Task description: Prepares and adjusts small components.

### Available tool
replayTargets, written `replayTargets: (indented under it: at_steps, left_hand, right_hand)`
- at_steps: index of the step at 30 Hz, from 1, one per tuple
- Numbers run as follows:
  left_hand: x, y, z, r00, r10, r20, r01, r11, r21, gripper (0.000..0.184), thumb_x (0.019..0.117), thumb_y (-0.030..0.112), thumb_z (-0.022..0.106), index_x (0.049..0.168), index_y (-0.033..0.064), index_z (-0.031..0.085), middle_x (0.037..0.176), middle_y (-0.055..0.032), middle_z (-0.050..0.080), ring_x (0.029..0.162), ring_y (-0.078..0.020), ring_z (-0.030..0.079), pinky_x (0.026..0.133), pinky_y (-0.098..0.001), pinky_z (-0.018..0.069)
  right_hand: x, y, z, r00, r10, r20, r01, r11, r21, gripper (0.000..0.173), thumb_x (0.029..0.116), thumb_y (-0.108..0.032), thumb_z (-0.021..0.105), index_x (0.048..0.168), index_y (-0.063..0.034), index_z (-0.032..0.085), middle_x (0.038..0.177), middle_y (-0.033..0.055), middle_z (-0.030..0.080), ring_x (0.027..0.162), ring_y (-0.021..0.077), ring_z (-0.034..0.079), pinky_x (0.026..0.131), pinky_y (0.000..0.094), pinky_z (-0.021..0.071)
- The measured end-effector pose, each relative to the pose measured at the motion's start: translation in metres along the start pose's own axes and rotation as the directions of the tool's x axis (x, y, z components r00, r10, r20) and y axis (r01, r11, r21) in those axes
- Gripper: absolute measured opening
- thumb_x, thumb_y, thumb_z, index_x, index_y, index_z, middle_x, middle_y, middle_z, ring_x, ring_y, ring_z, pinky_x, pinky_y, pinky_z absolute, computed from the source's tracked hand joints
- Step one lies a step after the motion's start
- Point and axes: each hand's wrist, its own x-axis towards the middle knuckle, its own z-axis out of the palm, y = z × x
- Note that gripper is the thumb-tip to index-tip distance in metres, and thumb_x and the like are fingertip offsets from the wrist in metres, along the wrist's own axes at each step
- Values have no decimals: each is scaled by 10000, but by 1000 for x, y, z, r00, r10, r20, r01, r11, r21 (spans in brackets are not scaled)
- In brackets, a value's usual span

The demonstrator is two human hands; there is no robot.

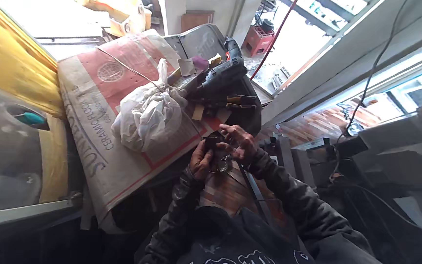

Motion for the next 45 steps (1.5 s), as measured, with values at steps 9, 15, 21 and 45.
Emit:
replayTargets:
  at_steps: [9, 15, 21, 45]
  left_hand:
    - [-15, 2, 14, 979, -54, 196, 92, 978, -190, 359, 1057, 96, 360, 1372, 1, 501, 1020, -101, 722, 799, -178, 724, 710, -336, 627]
    - [-27, 6, 24, 976, -96, 198, 143, 960, -242, 407, 1073, 144, 286, 1359, -28, 518, 1017, -106, 739, 830, -192, 739, 738, -355, 636]
    - [-35, 15, 34, 949, -238, 207, 303, 868, -393, 432, 1071, 154, 269, 1259, -12, 621, 1013, -143, 754, 859, -226, 747, 736, -374, 635]
    - [-40, 19, 36, 904, -278, 323, 367, 894, -258, 408, 1023, 123, 339, 1015, -18, 721, 936, -134, 768, 804, -206, 751, 738, -366, 638]
  right_hand:
    - [-35, -6, 6, 992, -6, -126, 17, 996, 83, 331, 902, -162, 740, 1193, -5, 737, 1121, 151, 731, 913, 169, 719, 811, 325, 617]
    - [-51, -23, 0, 984, 163, -68, -153, 979, 132, 387, 848, -211, 821, 1141, 20, 717, 1096, 151, 721, 798, 154, 714, 721, 319, 628]
    - [-62, -35, -13, 911, 413, 14, -392, 853, 345, 197, 825, -85, 825, 925, -4, 676, 979, 92, 696, 837, 119, 680, 753, 287, 594]
    - [-93, -38, -20, 907, 393, -152, -311, 867, 389, 184, 905, -87, 742, 1053, -13, 661, 823, 43, 698, 671, 86, 664, 641, 268, 599]
